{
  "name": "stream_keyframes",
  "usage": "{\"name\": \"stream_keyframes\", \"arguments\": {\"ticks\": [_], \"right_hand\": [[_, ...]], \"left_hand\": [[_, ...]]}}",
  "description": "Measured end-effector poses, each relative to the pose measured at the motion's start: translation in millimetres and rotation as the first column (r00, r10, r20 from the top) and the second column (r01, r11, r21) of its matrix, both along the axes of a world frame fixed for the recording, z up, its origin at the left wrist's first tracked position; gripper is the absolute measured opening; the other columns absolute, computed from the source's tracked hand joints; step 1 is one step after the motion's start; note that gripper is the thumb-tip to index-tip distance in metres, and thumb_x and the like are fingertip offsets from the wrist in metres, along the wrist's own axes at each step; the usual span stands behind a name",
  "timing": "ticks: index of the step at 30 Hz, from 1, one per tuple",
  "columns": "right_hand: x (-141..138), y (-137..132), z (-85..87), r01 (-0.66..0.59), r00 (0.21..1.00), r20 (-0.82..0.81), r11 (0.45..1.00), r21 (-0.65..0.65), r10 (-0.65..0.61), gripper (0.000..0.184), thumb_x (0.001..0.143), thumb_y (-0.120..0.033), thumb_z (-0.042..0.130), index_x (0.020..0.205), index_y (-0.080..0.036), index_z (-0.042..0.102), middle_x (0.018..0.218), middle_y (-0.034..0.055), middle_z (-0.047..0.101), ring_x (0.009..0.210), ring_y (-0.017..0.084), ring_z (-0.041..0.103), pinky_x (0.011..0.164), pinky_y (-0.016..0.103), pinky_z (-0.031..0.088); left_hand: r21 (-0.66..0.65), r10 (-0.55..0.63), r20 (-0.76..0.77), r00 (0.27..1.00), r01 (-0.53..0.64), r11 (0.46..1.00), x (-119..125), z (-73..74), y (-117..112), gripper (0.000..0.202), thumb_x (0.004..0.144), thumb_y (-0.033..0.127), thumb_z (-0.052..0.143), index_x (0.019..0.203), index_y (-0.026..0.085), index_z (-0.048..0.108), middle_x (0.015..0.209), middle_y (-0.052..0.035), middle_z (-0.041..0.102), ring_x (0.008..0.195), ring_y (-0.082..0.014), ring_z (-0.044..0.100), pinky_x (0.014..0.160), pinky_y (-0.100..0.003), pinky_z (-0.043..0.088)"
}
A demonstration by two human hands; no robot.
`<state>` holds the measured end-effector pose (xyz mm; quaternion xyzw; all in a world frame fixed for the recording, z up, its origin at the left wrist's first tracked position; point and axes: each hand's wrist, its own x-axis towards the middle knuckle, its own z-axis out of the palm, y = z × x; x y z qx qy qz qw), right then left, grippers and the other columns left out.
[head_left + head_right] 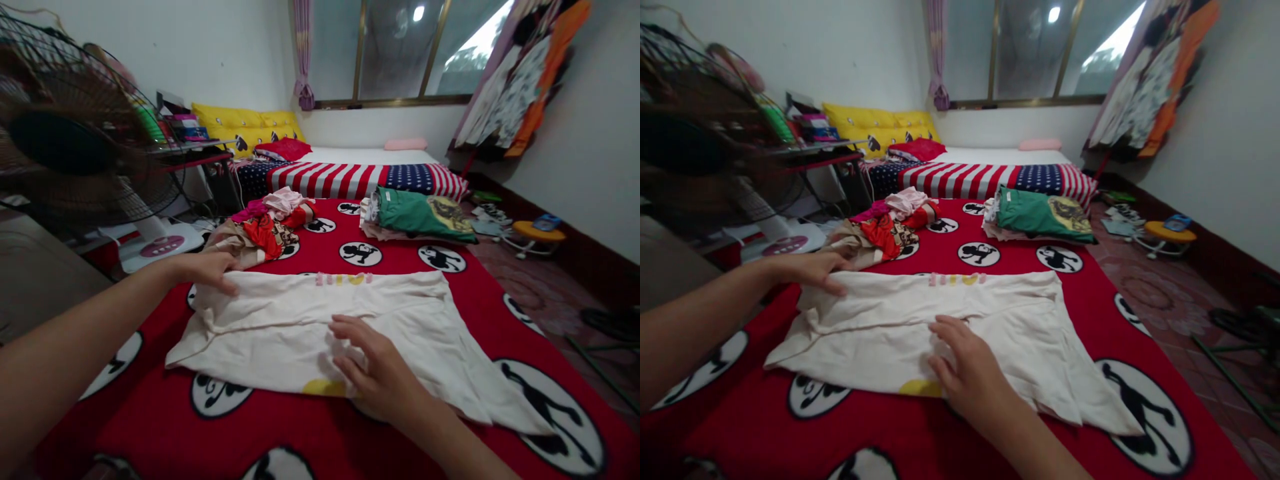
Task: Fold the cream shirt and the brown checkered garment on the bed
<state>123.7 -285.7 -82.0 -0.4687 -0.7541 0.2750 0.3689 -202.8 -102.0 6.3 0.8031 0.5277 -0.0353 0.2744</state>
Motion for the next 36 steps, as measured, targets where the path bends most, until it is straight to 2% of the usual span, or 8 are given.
{"name": "stream_keyframes", "arguments": {"ticks": [4,7,10,14,19,23,28,36], "right_hand": [[-50,-1,12.2,-0.177,0.933,-0.356,0.938,-0.299,0.063,0.076,0.071,-0.032,0.076,0.138,-0.023,0.041,0.134,0.0125,0.053,0.114,0.024,0.058,0.094,0.042,0.048],[-74,2,26.3,-0.3,0.747,-0.663,0.913,-0.276,0.045,0.097,0.064,-0.033,0.081,0.145,-0.026,0.03,0.138,0.0095,0.052,0.116,0.025,0.057,0.094,0.041,0.048],[-70,10,35.4,-0.102,0.536,-0.827,0.96,-0.261,-0.168,0.066,0.07,-0.029,0.073,0.132,-0.021,0.05,0.118,0.0056,0.066,0.104,0.024,0.063,0.091,0.038,0.049],[-2,21,35.1,0.202,0.364,-0.814,0.892,-0.405,-0.452,0.043,0.063,-0.018,0.068,0.106,-0.018,0.067,0.098,0.0038,0.073,0.089,0.024,0.067,0.08,0.036,0.053],[126,8,14.4,0.393,0.408,-0.611,0.734,-0.553,-0.679,0.047,0.058,-0.028,0.075,0.104,-0.021,0.065,0.091,0.0034,0.072,0.078,0.022,0.067,0.067,0.031,0.052],[176,-7,-10.2,0.599,0.404,-0.385,0.558,-0.574,-0.83,0.059,0.049,-0.034,0.082,0.102,-0.018,0.062,0.088,0.0047,0.069,0.079,0.021,0.066,0.062,0.028,0.05],[169,-12,-14.3,0.661,0.471,-0.339,0.58,-0.476,-0.814,0.076,0.051,-0.035,0.082,0.12,-0.017,0.055,0.11,0.0093,0.063,0.092,0.023,0.065,0.07,0.028,0.052],[156,-25,-8.4,0.534,0.468,-0.451,0.65,-0.541,-0.76,0.078,0.062,-0.037,0.078,0.131,-0.022,0.046,0.12,0.0115,0.063,0.101,0.025,0.065,0.076,0.032,0.053]], "left_hand": [[-0.354,0.192,0.281,0.94,-0.085,0.932,42,16.1,-32,0.046,0.058,0.045,0.079,0.093,0.017,0.067,0.084,-0.0039,0.07,0.068,-0.0205,0.065,0.052,-0.022,0.047],[-0.451,0.323,0.585,0.744,-0.032,0.892,86,17.4,-56,0.042,0.067,0.042,0.078,0.098,0.017,0.065,0.089,-0.0054,0.07,0.072,-0.0183,0.066,0.058,-0.022,0.051],[-0.482,0.349,0.773,0.53,0.133,0.866,122,16.7,-66,0.038,0.078,0.042,0.07,0.104,0.015,0.064,0.099,-0.0107,0.07,0.084,-0.0212,0.068,0.073,-0.03,0.056],[-0.399,0.29,0.873,0.393,0.232,0.887,147,15.2,-62,0.046,0.082,0.047,0.064,0.118,0.019,0.06,0.117,-0.0139,0.066,0.102,-0.027,0.066,0.086,-0.039,0.054],[-0.214,0.082,0.823,0.561,0.174,0.961,164,-21.1,-62,0.048,0.079,0.048,0.066,0.114,0.016,0.062,0.116,-0.0132,0.067,0.106,-0.0277,0.063,0.09,-0.041,0.051],[0.161,-0.279,0.642,0.714,0.23,0.96,184,-66.7,-74,0.039,0.083,0.041,0.062,0.114,0.018,0.065,0.118,-0.0111,0.065,0.112,-0.026,0.059,0.098,-0.04,0.046],[0.534,-0.548,0.418,0.725,0.292,0.794,205,-90.1,-96,0.028,0.087,0.027,0.055,0.112,0.019,0.065,0.138,-0.0142,0.048,0.129,-0.0265,0.043,0.107,-0.042,0.037],[0.612,-0.672,0.24,0.701,0.428,0.665,194,-87.8,-133,0.062,0.067,0.053,0.073,0.118,0.021,0.057,0.134,-0.0153,0.049,0.124,-0.0335,0.044,0.104,-0.051,0.037]]}}
